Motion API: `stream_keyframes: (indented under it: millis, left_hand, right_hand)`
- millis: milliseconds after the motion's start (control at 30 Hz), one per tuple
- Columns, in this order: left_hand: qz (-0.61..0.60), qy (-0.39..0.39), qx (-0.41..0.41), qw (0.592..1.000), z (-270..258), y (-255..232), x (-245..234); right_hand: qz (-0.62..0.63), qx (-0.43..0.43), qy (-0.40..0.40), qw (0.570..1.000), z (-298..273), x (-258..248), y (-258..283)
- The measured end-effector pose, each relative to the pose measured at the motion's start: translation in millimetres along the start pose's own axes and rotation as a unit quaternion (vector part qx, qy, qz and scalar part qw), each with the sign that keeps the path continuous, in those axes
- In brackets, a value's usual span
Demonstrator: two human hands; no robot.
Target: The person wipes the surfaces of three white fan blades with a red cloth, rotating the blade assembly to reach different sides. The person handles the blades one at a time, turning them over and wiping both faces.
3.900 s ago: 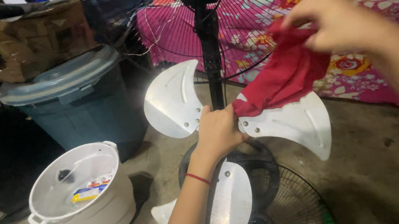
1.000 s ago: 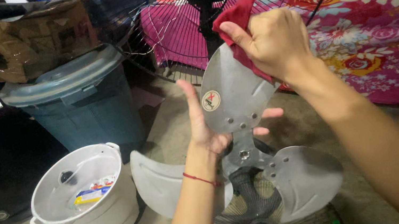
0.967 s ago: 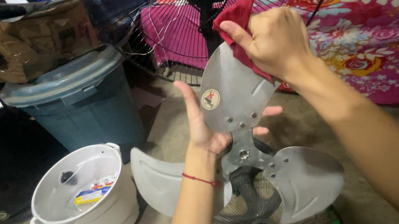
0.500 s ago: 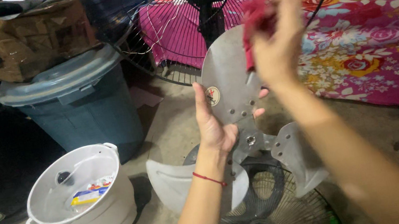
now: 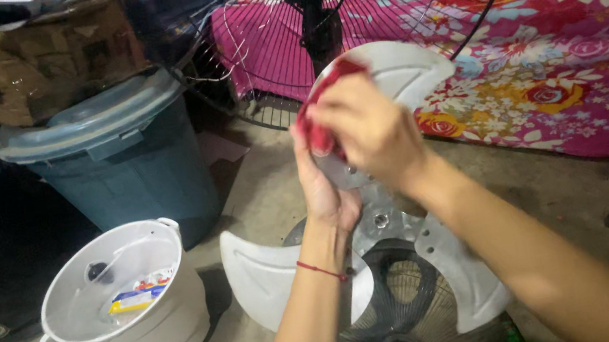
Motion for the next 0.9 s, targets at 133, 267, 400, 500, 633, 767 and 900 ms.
stream_keyframes:
  millis: [133, 267, 400, 500, 633, 767, 900]
  left_hand:
    - [0.014, 0.042, -0.15, 0.988, -12.3, 17.4, 12.1]
    - [0.02, 0.055, -0.163, 0.985, -15.1, 21.9, 14.1]
    - [0.011, -0.003, -0.076, 0.997, -6.6, 18.9, -5.3]
    - [-0.094, 0.098, -0.077, 0.988, -3.5, 16.5, -5.2]
    - [-0.099, 0.113, -0.067, 0.986, -2.0, 13.3, -3.8]
    - [-0.003, 0.01, -0.062, 0.998, -6.2, 12.6, 1.7]
    - [0.041, 0.059, -0.113, 0.991, -14.5, 11.4, 25.2]
  right_hand:
    - [-0.081, 0.071, -0.058, 0.992, 6.2, -3.9, -33.5]
    - [-0.099, 0.105, -0.088, 0.986, 2.4, -10.0, -46.8]
    - [-0.044, 0.083, -0.078, 0.993, -7.1, -4.6, -10.5]
    - [0.008, 0.124, -0.049, 0.991, -21.6, -0.1, 20.6]
    - [0.017, 0.161, -0.042, 0.986, -25.4, 2.8, 20.8]
    - [-0.061, 0.169, -0.058, 0.982, -3.9, 5.0, -19.9]
    - [-0.108, 0.15, -0.096, 0.978, 16.7, -12.0, -57.7]
Point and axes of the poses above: each hand's wrist, its own z-axis towards the middle knuckle, its own x-axis out of the palm, y = z × x, the point moved 6 cm from there along z, towards the middle knuckle, and after that the axes turned 7 degrees about -z, right-handed, at the moved point
